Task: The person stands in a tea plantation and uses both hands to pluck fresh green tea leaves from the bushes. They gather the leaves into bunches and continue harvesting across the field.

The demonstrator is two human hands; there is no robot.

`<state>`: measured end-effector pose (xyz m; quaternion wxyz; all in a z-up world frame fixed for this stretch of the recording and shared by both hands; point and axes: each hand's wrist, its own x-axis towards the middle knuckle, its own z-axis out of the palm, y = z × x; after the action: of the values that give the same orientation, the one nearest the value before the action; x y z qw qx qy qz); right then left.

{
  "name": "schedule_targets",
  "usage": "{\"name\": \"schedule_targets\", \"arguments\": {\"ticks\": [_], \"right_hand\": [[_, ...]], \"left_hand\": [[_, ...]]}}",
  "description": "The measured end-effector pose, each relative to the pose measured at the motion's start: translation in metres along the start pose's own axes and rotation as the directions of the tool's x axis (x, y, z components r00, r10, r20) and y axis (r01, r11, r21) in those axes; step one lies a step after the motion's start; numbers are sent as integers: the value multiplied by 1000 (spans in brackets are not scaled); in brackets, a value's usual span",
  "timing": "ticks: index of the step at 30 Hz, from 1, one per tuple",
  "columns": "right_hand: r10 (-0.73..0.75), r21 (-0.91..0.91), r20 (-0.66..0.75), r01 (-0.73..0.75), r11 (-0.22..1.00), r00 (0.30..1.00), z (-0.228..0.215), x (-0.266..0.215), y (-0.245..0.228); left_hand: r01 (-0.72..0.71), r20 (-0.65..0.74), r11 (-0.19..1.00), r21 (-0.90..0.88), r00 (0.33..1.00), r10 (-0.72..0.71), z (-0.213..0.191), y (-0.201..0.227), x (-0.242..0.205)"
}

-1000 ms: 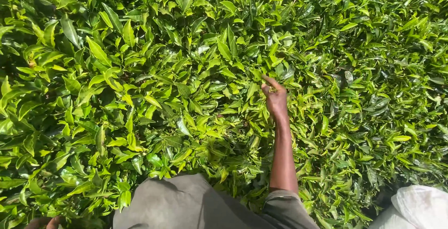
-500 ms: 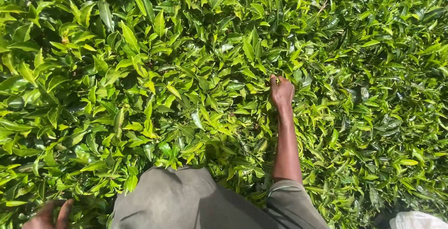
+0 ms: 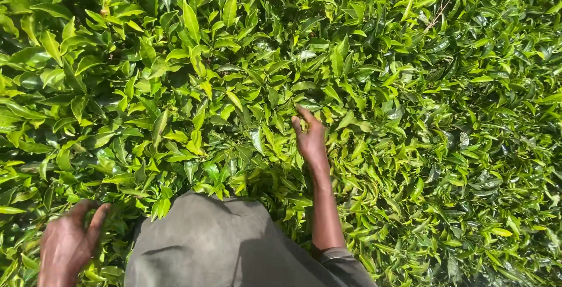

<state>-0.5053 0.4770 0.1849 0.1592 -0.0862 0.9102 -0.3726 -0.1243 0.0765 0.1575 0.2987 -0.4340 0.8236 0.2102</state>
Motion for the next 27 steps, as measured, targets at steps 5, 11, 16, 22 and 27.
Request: {"name": "schedule_targets", "arguments": {"ticks": [5, 11, 16, 22, 27], "right_hand": [[-174, -280, -160, 124, 952, 972, 32, 17, 34], [270, 163, 57, -276, 947, 961, 30, 9, 55], [-139, 817, 158, -50, 575, 978, 32, -7, 141], [-219, 804, 56, 86, 589, 974, 15, -36, 35], [-116, 769, 9, 67, 636, 993, 18, -62, 24]], "left_hand": [[-175, -74, 970, -168, 984, 165, -36, 57, -18], [-380, -157, 810, -446, 925, 347, -40, 125, -20], [-593, -310, 665, -454, 805, 506, -40, 174, 8], [-609, -95, 628, -485, 750, 654, -6, 215, 55], [-131, 156, 547, -827, 881, 447, 5, 157, 26]]}}
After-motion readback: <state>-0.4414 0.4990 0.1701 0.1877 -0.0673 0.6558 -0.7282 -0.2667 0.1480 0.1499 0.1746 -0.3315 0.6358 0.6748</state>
